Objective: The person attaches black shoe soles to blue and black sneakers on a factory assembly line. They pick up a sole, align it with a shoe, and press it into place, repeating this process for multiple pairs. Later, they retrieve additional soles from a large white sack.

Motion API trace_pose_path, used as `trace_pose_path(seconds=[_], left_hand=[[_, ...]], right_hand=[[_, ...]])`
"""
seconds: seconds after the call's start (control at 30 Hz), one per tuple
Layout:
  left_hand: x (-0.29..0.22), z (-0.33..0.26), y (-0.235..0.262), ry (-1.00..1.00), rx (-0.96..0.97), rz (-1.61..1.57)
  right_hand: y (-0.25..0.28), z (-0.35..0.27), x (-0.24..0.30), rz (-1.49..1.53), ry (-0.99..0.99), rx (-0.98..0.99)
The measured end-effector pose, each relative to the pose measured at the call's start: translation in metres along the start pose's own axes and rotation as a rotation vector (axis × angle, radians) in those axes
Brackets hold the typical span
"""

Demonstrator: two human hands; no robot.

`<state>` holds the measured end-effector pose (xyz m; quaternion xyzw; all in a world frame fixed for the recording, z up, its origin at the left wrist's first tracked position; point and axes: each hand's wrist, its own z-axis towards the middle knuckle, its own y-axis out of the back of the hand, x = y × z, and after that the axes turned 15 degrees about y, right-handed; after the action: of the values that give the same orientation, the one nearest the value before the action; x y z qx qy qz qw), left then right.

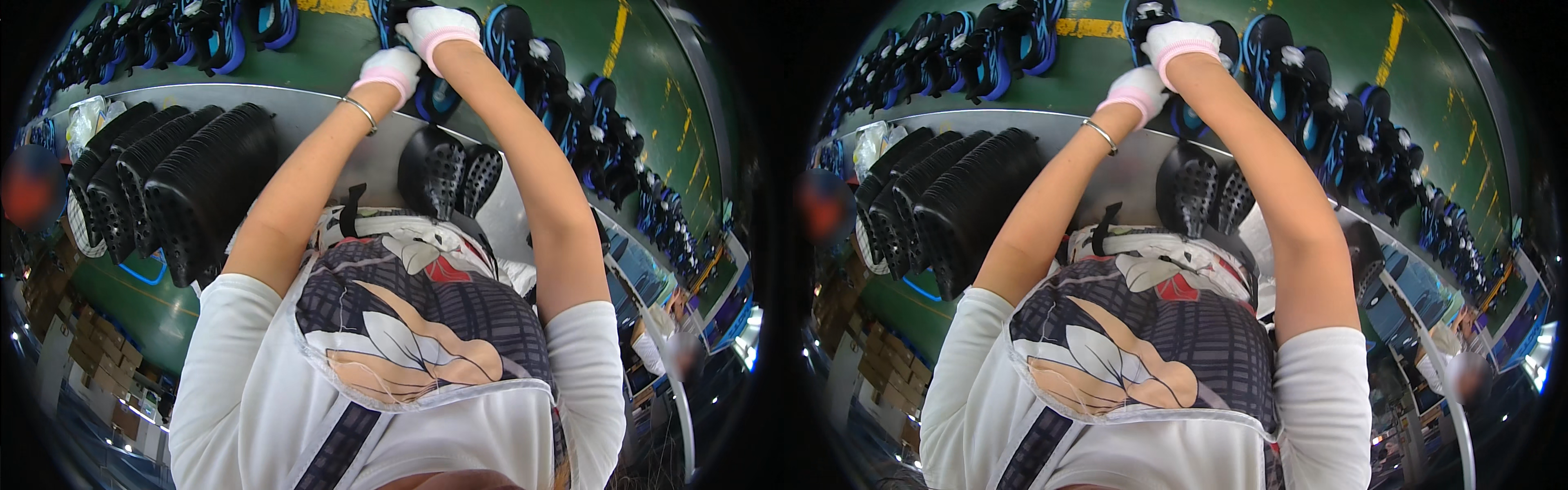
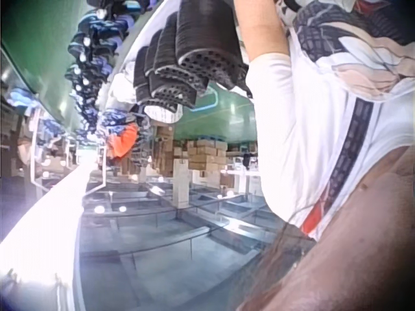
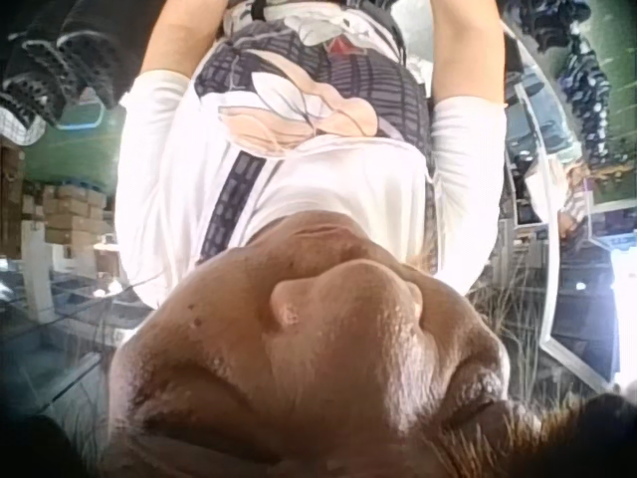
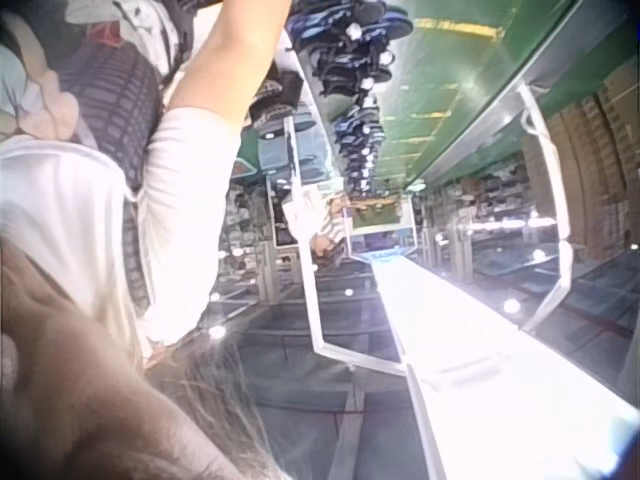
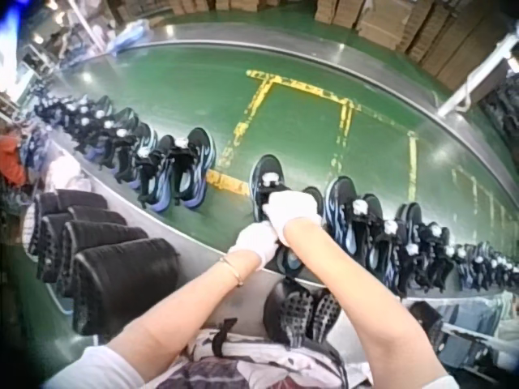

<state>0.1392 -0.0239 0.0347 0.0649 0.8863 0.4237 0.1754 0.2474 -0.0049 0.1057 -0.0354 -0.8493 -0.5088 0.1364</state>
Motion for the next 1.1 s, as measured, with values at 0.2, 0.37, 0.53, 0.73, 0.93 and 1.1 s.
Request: trace_pose_path(seconds=[0.2, 0.37, 0.53, 0.73, 0.93, 1.1], left_hand=[[0.011, -0.009, 0.009, 0.002, -0.119, 0.088], [0.023, -0.048, 0.006, -0.078, -0.173, 0.012], [0.015, -0.095, 0.008, -0.163, -0.595, -0.207], [-0.006, -0.132, 0.009, -0.219, -0.42, -0.375], [-0.03, -0.177, 0.023, -0.003, 0.369, -1.03], [-0.029, -0.166, -0.006, -0.053, 1.034, -1.637]], right_hand=[[-0.023, -0.156, -0.001, 0.111, 0.292, -0.452], [-0.083, -0.267, 0.003, 0.238, 0.058, -0.242], [-0.13, -0.281, 0.009, 0.255, 0.13, -0.406], [-0.113, -0.29, 0.005, 0.287, 0.172, -0.393], [-0.044, -0.298, 0.022, 0.499, 0.337, -0.634], [-0.037, -0.284, 0.028, 0.518, 0.414, -0.658]])
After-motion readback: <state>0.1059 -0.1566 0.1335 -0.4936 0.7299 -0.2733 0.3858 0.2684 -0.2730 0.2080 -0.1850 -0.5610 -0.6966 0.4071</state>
